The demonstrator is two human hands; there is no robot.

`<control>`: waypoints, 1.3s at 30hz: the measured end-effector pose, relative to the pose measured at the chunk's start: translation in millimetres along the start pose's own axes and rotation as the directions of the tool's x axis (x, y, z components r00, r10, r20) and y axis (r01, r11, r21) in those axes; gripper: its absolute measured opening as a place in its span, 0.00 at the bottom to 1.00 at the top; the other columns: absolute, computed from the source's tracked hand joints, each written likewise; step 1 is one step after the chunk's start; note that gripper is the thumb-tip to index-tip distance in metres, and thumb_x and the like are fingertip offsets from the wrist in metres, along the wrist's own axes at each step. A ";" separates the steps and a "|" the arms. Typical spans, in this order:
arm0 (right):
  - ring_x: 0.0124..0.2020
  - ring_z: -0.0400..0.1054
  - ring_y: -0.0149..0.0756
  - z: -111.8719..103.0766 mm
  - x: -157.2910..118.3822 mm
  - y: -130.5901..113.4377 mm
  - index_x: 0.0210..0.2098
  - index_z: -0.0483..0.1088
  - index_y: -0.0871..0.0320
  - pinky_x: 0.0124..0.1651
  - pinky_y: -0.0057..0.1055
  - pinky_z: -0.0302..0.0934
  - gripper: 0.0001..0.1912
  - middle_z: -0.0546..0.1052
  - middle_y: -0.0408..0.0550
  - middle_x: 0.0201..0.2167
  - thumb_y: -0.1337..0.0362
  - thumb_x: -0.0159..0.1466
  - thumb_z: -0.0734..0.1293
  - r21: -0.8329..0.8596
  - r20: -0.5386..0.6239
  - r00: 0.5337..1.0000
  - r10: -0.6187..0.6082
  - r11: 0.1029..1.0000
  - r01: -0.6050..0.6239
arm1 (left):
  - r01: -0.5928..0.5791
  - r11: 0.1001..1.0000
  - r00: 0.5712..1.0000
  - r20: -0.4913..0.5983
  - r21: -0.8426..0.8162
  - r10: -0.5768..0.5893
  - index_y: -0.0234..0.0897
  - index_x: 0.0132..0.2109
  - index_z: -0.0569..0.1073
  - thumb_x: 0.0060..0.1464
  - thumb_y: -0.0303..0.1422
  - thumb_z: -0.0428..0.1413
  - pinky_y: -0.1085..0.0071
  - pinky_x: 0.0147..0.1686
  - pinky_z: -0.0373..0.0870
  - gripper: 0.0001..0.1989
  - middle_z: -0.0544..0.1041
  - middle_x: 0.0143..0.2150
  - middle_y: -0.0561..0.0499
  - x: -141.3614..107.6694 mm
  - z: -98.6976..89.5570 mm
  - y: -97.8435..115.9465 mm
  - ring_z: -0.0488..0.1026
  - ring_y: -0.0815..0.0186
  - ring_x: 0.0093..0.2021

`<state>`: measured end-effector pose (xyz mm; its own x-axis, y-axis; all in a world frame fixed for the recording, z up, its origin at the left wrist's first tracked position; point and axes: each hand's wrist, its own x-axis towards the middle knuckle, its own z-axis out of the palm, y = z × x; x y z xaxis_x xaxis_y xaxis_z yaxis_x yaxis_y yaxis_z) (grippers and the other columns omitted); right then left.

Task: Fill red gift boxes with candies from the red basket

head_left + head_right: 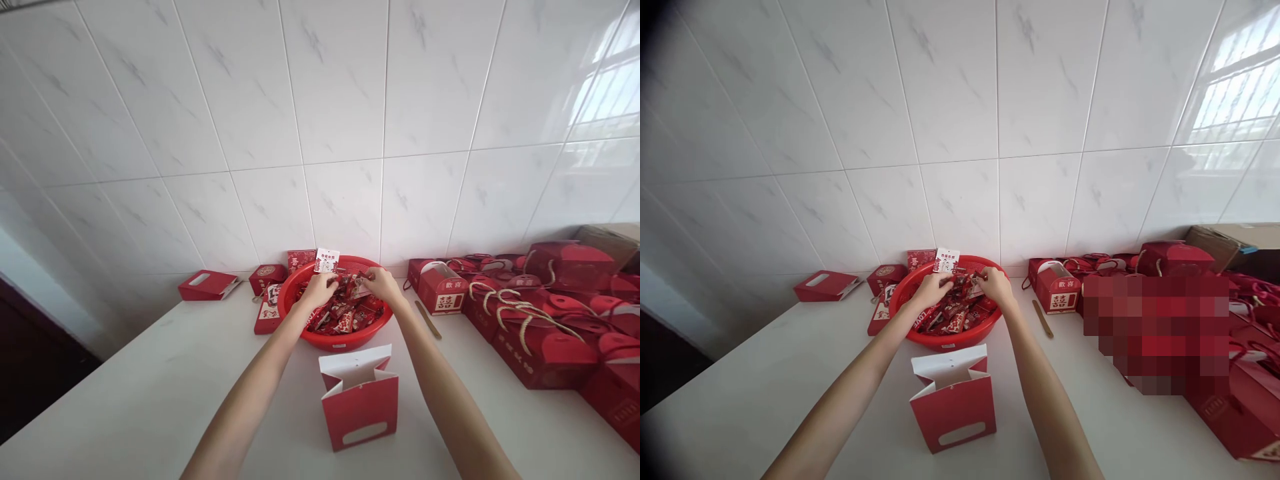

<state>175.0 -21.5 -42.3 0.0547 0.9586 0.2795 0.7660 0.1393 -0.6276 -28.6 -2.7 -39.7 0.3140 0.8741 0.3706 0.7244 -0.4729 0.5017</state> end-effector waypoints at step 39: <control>0.29 0.71 0.38 9.0 -13.0 -6.7 0.27 0.70 0.56 0.40 0.34 0.61 0.16 0.78 0.45 0.26 0.52 0.65 0.64 0.297 -0.071 0.942 -0.328 0.895 0.333 | -0.133 0.859 0.987 -0.141 -0.494 0.072 0.38 0.55 0.72 0.58 0.41 0.58 0.63 0.47 0.76 0.21 0.79 0.52 0.44 -5.8 1.9 3.8 0.78 0.58 0.50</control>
<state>163.4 -32.7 -48.3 -0.1542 0.8400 0.5203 0.5131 0.5181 -0.6844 -26.5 -9.4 -41.4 0.2753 0.8136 0.5121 0.2778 -0.5773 0.7678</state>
